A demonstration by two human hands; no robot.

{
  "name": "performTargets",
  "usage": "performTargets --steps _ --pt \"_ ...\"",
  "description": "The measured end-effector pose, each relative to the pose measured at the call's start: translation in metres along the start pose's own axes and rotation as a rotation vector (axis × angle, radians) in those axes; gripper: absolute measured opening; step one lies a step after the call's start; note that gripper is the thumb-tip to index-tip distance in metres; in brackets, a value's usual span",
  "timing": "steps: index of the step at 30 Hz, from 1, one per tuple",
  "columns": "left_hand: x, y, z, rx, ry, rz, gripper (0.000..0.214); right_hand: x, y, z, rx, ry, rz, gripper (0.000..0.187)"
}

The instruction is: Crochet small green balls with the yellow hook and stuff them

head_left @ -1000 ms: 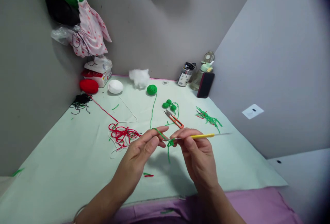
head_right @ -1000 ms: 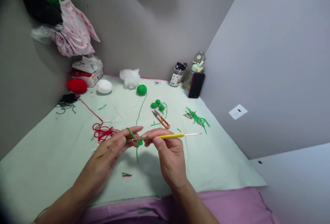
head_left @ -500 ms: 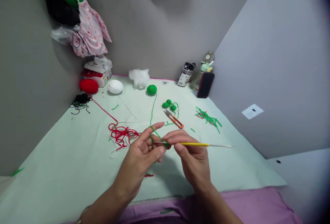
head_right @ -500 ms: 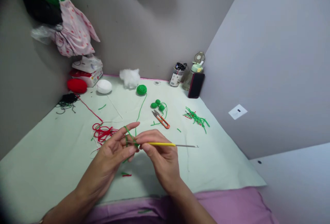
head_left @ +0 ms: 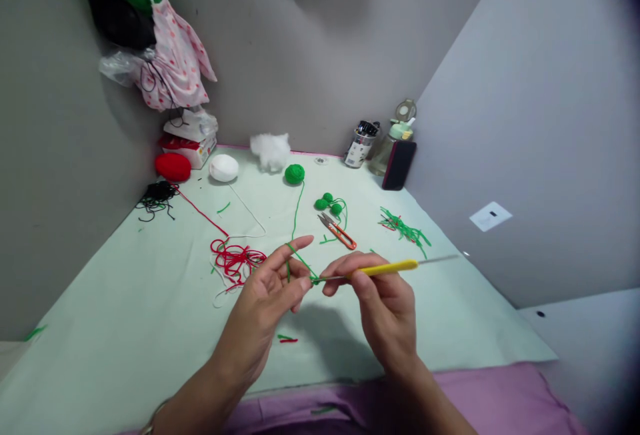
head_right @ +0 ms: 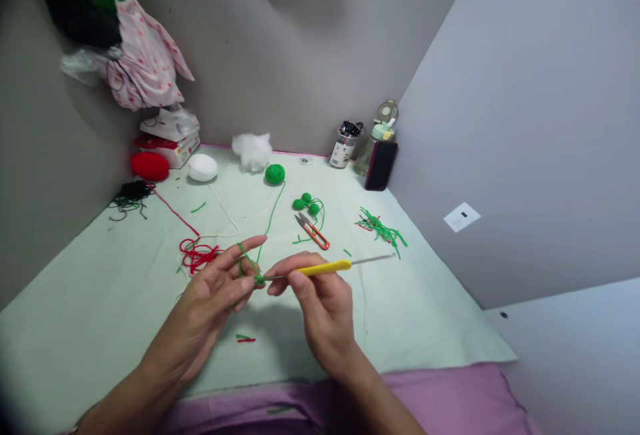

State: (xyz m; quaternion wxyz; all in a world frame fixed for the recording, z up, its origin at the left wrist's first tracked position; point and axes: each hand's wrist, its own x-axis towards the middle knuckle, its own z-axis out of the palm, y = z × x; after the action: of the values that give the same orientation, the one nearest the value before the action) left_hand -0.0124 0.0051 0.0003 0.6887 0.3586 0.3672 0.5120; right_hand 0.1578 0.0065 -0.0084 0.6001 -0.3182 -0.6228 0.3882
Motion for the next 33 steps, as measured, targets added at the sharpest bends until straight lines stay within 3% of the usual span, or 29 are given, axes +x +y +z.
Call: performTargets --steps 6,8,10,12,14,16,21,24,26,28,31,33 --pt "-0.001 -0.006 -0.001 0.036 0.059 0.039 0.056 -0.008 -0.003 0.002 -0.666 -0.149 -0.515 0.027" --pt "-0.001 -0.005 0.000 -0.054 0.015 -0.028 0.065 -0.009 -0.003 0.003 -0.794 -0.158 -0.594 0.028" --pt "-0.001 -0.003 0.000 -0.157 -0.036 -0.127 0.069 -0.008 -0.003 0.003 -0.716 -0.120 -0.531 0.028" --pt "0.000 -0.001 0.000 -0.217 -0.052 -0.185 0.064 -0.006 -0.004 0.002 -0.470 -0.024 -0.368 0.026" --pt "0.000 0.000 0.000 -0.213 -0.032 -0.169 0.055 -0.003 -0.003 0.003 -0.222 0.036 -0.212 0.023" --pt "0.000 0.000 0.000 -0.165 -0.016 -0.122 0.050 0.001 -0.003 0.004 -0.109 0.037 -0.128 0.019" --pt "-0.001 -0.004 0.003 -0.074 -0.045 -0.030 0.041 0.001 -0.003 0.011 -0.145 0.019 -0.122 0.021" --pt "0.000 -0.006 0.006 -0.086 0.022 -0.006 0.040 -0.005 -0.001 0.012 -0.341 0.006 -0.215 0.030" --pt "0.000 -0.007 0.006 -0.163 0.043 -0.048 0.044 -0.008 0.001 0.009 -0.508 -0.041 -0.347 0.036" --pt "0.001 -0.008 0.006 -0.266 0.009 -0.143 0.045 -0.008 0.003 0.006 -0.554 -0.040 -0.389 0.038" --pt "0.002 -0.008 0.003 -0.365 -0.026 -0.232 0.036 -0.004 0.004 0.001 -0.321 0.095 -0.213 0.027" --pt "0.002 -0.008 0.003 -0.365 -0.015 -0.206 0.034 0.000 0.004 0.000 -0.096 0.139 -0.077 0.020"
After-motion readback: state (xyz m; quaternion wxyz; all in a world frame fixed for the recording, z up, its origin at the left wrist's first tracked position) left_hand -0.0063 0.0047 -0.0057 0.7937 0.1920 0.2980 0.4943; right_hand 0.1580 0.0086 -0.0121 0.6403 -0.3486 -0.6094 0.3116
